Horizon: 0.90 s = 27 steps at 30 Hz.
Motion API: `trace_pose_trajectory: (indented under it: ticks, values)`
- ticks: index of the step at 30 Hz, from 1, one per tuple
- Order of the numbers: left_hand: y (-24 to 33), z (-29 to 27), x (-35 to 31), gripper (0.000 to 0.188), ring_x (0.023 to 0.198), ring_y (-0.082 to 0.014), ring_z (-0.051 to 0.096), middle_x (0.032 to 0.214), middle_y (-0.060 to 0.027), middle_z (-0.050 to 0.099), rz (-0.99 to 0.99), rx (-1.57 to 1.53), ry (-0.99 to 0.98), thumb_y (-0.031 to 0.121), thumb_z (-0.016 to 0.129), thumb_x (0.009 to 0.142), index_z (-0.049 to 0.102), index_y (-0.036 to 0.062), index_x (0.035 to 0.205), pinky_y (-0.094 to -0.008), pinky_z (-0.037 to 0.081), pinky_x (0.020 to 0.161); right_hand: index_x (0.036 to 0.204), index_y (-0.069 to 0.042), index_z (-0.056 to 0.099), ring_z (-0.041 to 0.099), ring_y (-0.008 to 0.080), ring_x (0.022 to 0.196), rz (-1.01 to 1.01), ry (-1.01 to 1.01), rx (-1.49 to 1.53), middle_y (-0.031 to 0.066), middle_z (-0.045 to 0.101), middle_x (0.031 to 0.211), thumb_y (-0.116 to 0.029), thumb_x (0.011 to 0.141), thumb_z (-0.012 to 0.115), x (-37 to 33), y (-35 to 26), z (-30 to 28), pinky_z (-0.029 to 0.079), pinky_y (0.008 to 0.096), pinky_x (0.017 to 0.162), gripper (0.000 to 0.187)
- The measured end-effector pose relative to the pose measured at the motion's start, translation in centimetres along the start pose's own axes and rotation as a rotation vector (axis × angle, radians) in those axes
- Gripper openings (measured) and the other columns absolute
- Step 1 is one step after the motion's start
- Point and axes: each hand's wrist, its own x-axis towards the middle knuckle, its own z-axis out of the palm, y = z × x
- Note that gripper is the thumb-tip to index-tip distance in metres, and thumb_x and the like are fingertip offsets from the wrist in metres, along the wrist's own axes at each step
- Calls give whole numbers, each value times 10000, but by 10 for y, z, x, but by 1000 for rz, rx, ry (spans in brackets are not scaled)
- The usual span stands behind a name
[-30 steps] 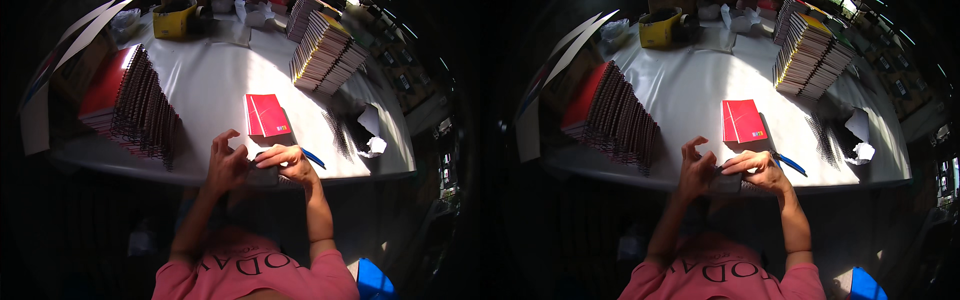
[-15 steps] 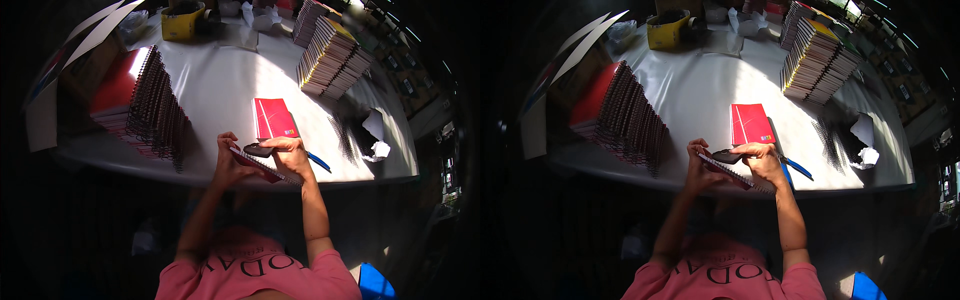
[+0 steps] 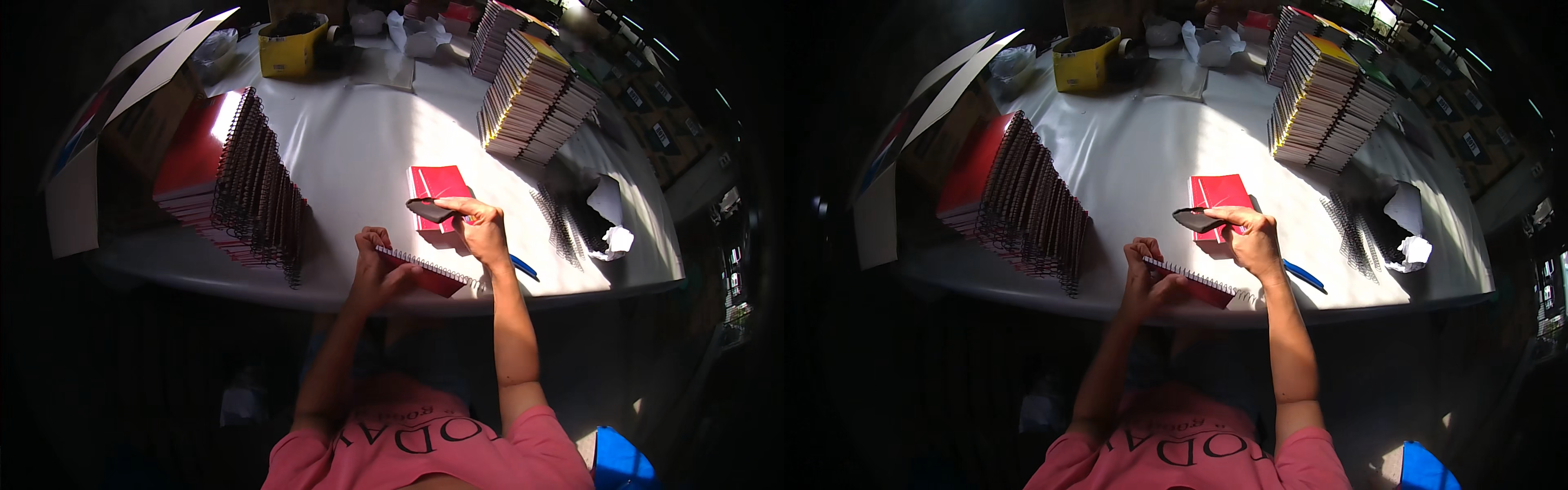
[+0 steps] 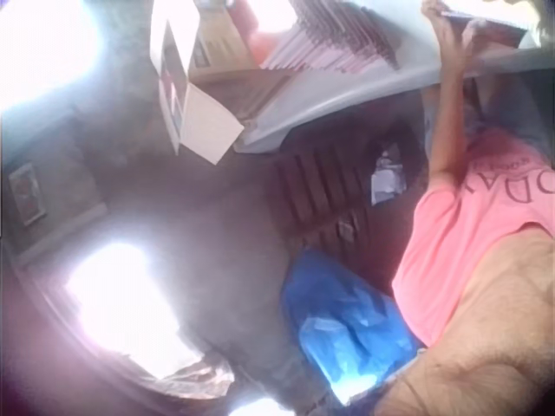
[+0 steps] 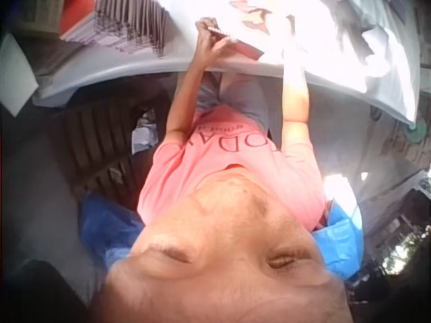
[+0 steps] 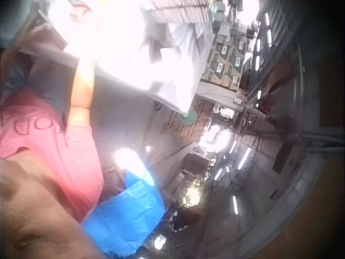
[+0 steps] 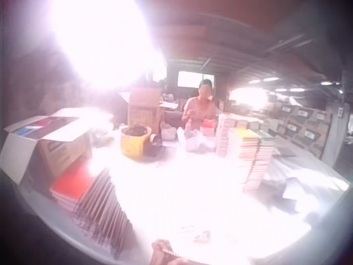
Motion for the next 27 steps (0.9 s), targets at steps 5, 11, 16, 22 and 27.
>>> trace_pose_trajectory:
  ticks: [5, 11, 16, 22, 27]
  values:
    - [16, -5, -8, 376, 849, -93, 506, 914, -44, 512, -101, -313, 164, -32, 733, 754, 447, 36, 988, -245, 446, 773, 1342, -146, 477, 522, 341, 1157, 158, 200, -573, 177, 536, 1273, -344, 785, 701, -44, 8, -45, 376, 424, 993, 632]
    - [47, 13, -14, 335, 826, -118, 618, 883, -75, 622, -97, -144, 370, -73, 767, 690, 594, 22, 961, -251, 515, 733, 1377, -145, 425, 421, 350, 1110, 209, 120, -917, 179, 456, 1212, -305, 906, 548, -144, 18, -30, 328, 497, 950, 512]
    - [55, 23, -18, 281, 871, -144, 618, 887, -84, 643, -33, -151, 426, -42, 800, 661, 642, 33, 882, -276, 532, 737, 1388, -29, 371, 489, 280, 958, 367, 297, -22, 160, 493, 1086, -296, 985, 423, -134, -58, -14, 396, 348, 875, 486]
    - [64, 16, -20, 283, 1047, -200, 560, 946, -91, 618, -2, 39, 364, -113, 738, 680, 619, 20, 900, -292, 535, 818, 1263, -234, 575, 483, 268, 1037, -32, -35, -466, 113, 494, 1105, -304, 880, 601, -110, -120, 15, 327, 404, 948, 390]
    - [76, 17, -19, 256, 1086, -217, 534, 862, -59, 677, 29, 133, 367, -81, 736, 687, 629, 47, 881, -339, 475, 864, 1250, -241, 584, 486, 272, 1037, 19, -30, -432, 116, 496, 1116, -282, 883, 593, -105, -126, 18, 316, 415, 949, 369]
